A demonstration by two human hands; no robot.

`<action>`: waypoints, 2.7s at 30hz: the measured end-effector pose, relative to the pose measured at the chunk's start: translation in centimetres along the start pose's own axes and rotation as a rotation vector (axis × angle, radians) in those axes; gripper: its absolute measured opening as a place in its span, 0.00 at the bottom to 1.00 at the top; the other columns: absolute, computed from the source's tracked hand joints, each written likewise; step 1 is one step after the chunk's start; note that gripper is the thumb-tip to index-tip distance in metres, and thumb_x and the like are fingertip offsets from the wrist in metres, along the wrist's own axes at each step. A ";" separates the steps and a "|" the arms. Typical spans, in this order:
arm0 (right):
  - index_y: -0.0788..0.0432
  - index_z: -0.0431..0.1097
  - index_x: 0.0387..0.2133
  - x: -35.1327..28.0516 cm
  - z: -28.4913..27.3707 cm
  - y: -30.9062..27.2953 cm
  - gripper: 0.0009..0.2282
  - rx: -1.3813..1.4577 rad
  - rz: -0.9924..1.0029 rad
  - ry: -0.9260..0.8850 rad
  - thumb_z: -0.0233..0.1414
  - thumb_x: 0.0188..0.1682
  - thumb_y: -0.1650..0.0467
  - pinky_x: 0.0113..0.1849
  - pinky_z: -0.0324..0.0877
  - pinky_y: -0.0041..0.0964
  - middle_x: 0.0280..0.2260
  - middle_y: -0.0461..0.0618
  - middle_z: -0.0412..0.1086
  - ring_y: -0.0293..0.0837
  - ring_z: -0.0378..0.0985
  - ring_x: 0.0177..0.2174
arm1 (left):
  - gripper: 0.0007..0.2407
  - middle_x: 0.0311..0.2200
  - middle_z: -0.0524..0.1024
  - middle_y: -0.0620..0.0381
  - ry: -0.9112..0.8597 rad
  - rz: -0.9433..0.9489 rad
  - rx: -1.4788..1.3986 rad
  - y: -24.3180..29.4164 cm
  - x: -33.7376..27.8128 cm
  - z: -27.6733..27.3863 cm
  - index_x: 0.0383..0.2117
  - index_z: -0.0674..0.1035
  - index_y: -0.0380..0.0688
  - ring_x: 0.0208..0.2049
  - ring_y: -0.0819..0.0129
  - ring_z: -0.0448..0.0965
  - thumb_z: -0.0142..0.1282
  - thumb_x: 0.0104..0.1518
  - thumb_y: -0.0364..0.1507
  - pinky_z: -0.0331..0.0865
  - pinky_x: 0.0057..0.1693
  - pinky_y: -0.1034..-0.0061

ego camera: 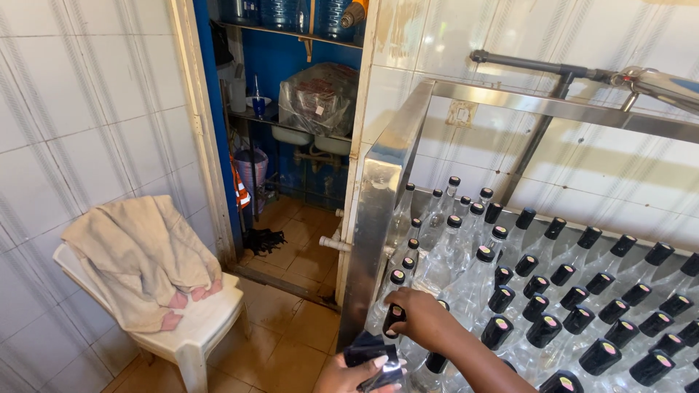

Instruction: Manually placing black shrink-wrap seals onto the necks of glass bottles

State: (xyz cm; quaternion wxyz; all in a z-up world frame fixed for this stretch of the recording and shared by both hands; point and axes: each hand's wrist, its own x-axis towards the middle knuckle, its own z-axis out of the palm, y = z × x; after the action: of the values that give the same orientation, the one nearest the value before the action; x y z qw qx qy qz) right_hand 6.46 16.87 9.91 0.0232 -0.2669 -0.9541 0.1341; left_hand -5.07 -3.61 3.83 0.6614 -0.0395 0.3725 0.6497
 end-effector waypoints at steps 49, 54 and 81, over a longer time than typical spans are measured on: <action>0.37 0.86 0.49 -5.8 -8.5 7.4 0.11 -0.061 0.359 0.038 0.61 0.55 0.64 0.36 0.71 0.37 0.39 0.33 0.89 0.38 0.86 0.30 | 0.20 0.56 0.84 0.18 0.080 0.091 -0.168 -0.2 -1.9 5.3 0.59 0.79 0.12 0.59 0.29 0.83 0.64 0.61 0.16 0.76 0.65 0.44; 0.45 0.87 0.42 -4.6 -9.6 4.3 0.06 0.215 0.350 0.110 0.64 0.55 0.67 0.32 0.75 0.32 0.43 0.35 0.89 0.35 0.84 0.22 | 0.19 0.54 0.86 0.24 0.107 0.068 -0.113 0.1 -3.2 5.8 0.58 0.82 0.16 0.57 0.35 0.85 0.67 0.60 0.18 0.78 0.64 0.48; 0.47 0.74 0.52 2.8 -3.8 9.6 0.25 -0.254 -0.225 -0.142 0.73 0.41 0.69 0.46 0.72 0.55 0.52 0.49 0.74 0.59 0.79 0.48 | 0.21 0.59 0.83 0.20 0.050 0.215 -0.192 -3.2 -2.5 4.3 0.63 0.78 0.14 0.60 0.28 0.82 0.61 0.63 0.17 0.76 0.64 0.40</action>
State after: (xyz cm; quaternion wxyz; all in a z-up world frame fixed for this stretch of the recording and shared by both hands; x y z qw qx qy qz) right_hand 9.35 27.18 10.93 -0.0630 -0.1492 -0.9864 0.0275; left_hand 0.03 -3.87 6.90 0.5719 -0.0786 0.3271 0.7482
